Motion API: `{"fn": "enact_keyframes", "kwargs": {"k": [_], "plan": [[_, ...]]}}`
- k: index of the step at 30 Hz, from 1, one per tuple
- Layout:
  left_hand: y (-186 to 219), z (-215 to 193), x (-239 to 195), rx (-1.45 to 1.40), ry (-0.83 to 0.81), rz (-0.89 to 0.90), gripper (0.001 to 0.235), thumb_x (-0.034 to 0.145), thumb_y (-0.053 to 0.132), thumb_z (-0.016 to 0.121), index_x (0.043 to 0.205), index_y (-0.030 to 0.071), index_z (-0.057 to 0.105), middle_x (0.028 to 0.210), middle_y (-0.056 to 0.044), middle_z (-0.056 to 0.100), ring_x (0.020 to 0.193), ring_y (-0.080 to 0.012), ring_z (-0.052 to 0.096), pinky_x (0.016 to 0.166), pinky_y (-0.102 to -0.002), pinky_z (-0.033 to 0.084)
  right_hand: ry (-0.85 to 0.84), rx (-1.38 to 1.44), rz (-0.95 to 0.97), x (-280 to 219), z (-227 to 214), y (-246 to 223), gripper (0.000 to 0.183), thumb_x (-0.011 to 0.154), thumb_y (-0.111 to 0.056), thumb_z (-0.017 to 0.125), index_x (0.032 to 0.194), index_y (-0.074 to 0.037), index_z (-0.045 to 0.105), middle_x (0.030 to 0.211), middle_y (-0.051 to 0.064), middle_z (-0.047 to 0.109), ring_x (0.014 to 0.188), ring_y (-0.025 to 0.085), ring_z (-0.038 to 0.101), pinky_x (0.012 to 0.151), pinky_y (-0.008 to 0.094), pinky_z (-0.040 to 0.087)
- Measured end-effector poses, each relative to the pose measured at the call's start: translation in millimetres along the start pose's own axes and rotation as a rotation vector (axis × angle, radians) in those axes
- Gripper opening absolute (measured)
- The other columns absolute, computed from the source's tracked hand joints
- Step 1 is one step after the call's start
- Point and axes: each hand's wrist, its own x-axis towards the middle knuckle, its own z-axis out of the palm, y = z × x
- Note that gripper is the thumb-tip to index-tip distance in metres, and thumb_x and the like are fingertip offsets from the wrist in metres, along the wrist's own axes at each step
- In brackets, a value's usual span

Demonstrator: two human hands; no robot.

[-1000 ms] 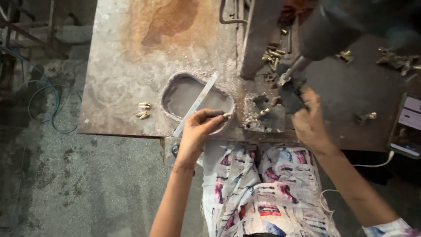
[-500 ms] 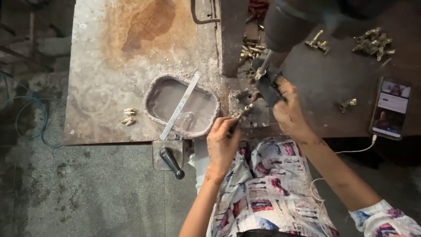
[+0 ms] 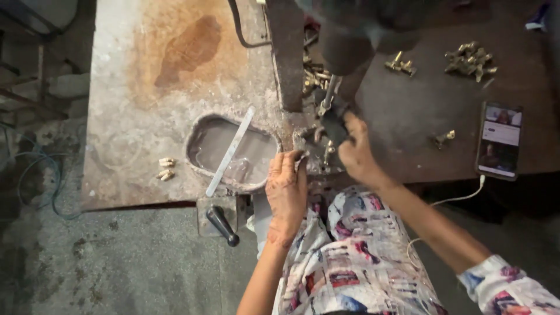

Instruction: The person sits at a bench drill press and finishes small brass fittings one at a time, holding each part against the spinning tool with a dark abrasive pad, then sets the finished fittings on the workbench. A smartphone plays video on the table beside the work area.

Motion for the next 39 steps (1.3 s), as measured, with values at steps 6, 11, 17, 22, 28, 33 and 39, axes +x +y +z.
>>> {"fn": "enact_keyframes", "kwargs": {"k": [6,11,17,22,28,33,39], "plan": [[3,22,47,0.324,0.091,0.292,0.054,0.074,0.0,0.069,0.128,-0.004,0.064,0.126,-0.019,0.065,0.113,-0.0407,0.057,0.089,-0.045,0.051,-0.154,0.407,-0.021,-14,-17,33,0.05,0.096,-0.009,0.053,0.143,-0.002,0.038,0.139,0.005,0.055,0.129,0.016,0.054,0.114,0.032,0.041],[6,18,52,0.205,-0.053,0.121,0.037,0.079,-0.002,0.073,0.115,0.005,0.07,0.114,-0.012,0.073,0.114,-0.0347,0.062,0.095,-0.043,0.053,-0.108,0.176,0.049,0,-17,-8,0.056,0.085,-0.006,0.045,0.14,0.007,0.052,0.123,0.009,0.063,0.111,0.017,0.057,0.101,0.032,0.046],[-9,-6,0,-0.844,0.012,-0.424,0.028,0.09,0.003,0.079,0.115,-0.005,0.069,0.103,-0.009,0.075,0.095,-0.0114,0.069,0.084,-0.025,0.056,-0.117,0.262,0.127,5,-6,-49,0.048,0.084,-0.003,0.041,0.127,0.002,0.062,0.106,0.006,0.069,0.101,0.014,0.064,0.096,0.029,0.053],[-1,-14,-12,-0.893,0.035,-0.507,0.037,0.087,0.001,0.076,0.123,-0.001,0.068,0.103,-0.008,0.076,0.093,-0.0114,0.07,0.085,-0.025,0.057,-0.007,0.138,0.176,-11,-8,31,0.045,0.086,0.001,0.042,0.127,0.002,0.062,0.111,0.007,0.069,0.102,0.014,0.064,0.093,0.03,0.051],[7,-17,-2,-0.929,0.03,-0.52,0.04,0.088,0.001,0.075,0.128,0.0,0.068,0.102,-0.009,0.076,0.093,-0.0133,0.071,0.083,-0.027,0.059,-0.159,0.372,0.189,7,-11,-27,0.041,0.094,0.001,0.046,0.131,-0.002,0.063,0.107,0.007,0.069,0.097,0.014,0.065,0.087,0.029,0.055],[72,-51,42,-0.991,0.071,-0.129,0.038,0.096,-0.001,0.072,0.133,0.004,0.065,0.113,-0.012,0.078,0.101,-0.0201,0.077,0.092,-0.036,0.068,0.039,0.016,0.469,1,-31,41,0.053,0.086,0.003,0.052,0.137,-0.009,0.055,0.119,-0.004,0.059,0.102,0.012,0.064,0.089,0.026,0.053],[36,-16,61,-0.034,0.026,0.55,0.055,0.083,-0.013,0.067,0.134,0.008,0.067,0.119,-0.018,0.074,0.108,-0.029,0.072,0.092,-0.036,0.061,-0.25,0.031,0.325,11,-31,31,0.032,0.098,0.0,0.058,0.127,-0.001,0.069,0.104,0.002,0.07,0.098,0.011,0.059,0.087,0.027,0.05]]}}
